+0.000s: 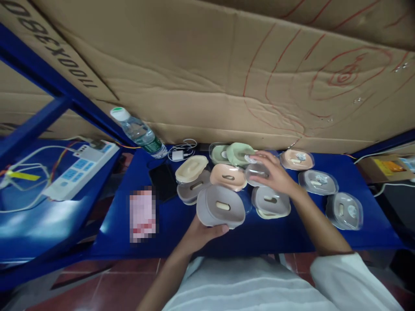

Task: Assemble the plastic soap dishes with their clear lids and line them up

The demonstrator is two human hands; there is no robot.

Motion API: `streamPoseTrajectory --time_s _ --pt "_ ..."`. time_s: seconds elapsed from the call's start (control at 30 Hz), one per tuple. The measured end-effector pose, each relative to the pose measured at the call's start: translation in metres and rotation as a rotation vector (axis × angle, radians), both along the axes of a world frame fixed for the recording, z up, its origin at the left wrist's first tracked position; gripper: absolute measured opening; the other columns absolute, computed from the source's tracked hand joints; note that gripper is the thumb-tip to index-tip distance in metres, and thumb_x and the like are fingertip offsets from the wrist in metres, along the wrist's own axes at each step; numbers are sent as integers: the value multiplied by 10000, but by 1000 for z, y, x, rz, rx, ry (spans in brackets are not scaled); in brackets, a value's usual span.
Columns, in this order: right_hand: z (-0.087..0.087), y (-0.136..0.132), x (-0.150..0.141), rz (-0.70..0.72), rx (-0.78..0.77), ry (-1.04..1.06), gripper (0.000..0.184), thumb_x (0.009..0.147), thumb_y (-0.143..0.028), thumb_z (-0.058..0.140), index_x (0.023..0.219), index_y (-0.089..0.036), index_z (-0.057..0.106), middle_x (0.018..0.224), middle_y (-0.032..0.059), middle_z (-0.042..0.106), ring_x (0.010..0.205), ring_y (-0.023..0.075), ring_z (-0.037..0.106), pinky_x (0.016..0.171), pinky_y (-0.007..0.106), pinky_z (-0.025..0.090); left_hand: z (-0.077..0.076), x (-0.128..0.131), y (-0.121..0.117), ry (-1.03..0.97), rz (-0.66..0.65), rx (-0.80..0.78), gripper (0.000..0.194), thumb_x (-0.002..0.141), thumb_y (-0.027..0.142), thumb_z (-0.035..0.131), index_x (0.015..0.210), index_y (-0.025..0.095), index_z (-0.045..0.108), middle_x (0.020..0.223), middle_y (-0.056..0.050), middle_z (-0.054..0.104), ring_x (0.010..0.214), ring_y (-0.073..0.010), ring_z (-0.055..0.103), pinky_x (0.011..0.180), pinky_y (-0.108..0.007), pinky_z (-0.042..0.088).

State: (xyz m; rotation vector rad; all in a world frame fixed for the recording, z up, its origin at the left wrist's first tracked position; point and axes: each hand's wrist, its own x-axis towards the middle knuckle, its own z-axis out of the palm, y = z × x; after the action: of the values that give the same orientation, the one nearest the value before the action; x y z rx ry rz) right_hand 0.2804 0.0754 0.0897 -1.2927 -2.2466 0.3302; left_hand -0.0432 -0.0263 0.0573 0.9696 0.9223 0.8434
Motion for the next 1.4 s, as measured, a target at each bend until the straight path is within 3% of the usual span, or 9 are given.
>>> streamPoseTrajectory --time_s 0.13,0.3,0.47,0.73,0.87,1.0,1.1,1.23,1.4 --pt "15 -9 -14 -20 32 -77 559 1065 -468 637 1588 -299 532 1652 133 502 1582 366 415 1272 642 373 1 -3 3 -13 62 25 843 686 567 981 1366 165 688 1287 -155 778 1215 -352 735 1119 -518 569" --pt "29 -67 -77 361 -152 76 644 1049 -498 681 1625 -290 481 1533 105 639 1464 267 577 1224 478 498 -2 4 12 -83 59 74 838 727 582 954 1401 173 670 1310 -155 769 1267 -365 717 1151 -522 555" --pt "14 -90 -98 251 -164 208 457 1114 -381 581 1556 -272 548 1448 101 702 1395 250 634 1180 473 524 -5 5 17 -97 0 103 897 721 561 965 1450 169 620 1331 -177 753 1276 -377 713 1129 -528 570" --pt "17 -72 -59 -3 46 98 362 1111 -325 568 1461 -246 618 1368 109 746 1293 278 680 1118 473 519 -1 7 23 43 -32 236 517 940 497 801 1346 194 697 1373 -137 745 1293 -318 708 1212 -485 503" --pt "13 -42 -43 -184 109 -16 348 1120 -382 545 1418 -253 671 1365 102 760 1305 306 674 1160 539 472 0 29 37 -21 143 246 791 983 533 746 1643 248 415 1557 -145 628 1427 -293 631 1229 -437 496" --pt "3 -18 -33 -177 58 -49 405 1140 -387 471 1486 -253 633 1555 123 635 1455 310 575 1245 563 422 -4 42 49 46 292 366 1109 955 532 789 1738 336 28 1765 -161 352 1558 -287 500 1232 -417 498" --pt "-1 -14 -24 -170 4 -34 479 1141 -375 431 1583 -223 537 1747 155 384 1628 311 365 1315 549 359 -8 37 55 268 288 532 1006 1000 517 728 1739 309 77 1769 -192 318 1576 -319 470 1236 -466 495" --pt "-1 -36 8 -311 32 7 496 1127 -383 446 1609 -278 498 1765 126 348 1649 293 326 1344 565 311 -9 24 59 666 290 756 823 1038 441 678 1713 247 248 1697 -214 410 1608 -359 397 1300 -566 392" --pt "-18 -113 86 -717 173 -113 506 1090 -498 499 1508 -232 600 1673 187 475 1573 369 448 1269 624 388 -8 17 59 845 349 837 864 1002 432 723 1707 216 272 1656 -241 384 1583 -388 400 1286 -601 390"
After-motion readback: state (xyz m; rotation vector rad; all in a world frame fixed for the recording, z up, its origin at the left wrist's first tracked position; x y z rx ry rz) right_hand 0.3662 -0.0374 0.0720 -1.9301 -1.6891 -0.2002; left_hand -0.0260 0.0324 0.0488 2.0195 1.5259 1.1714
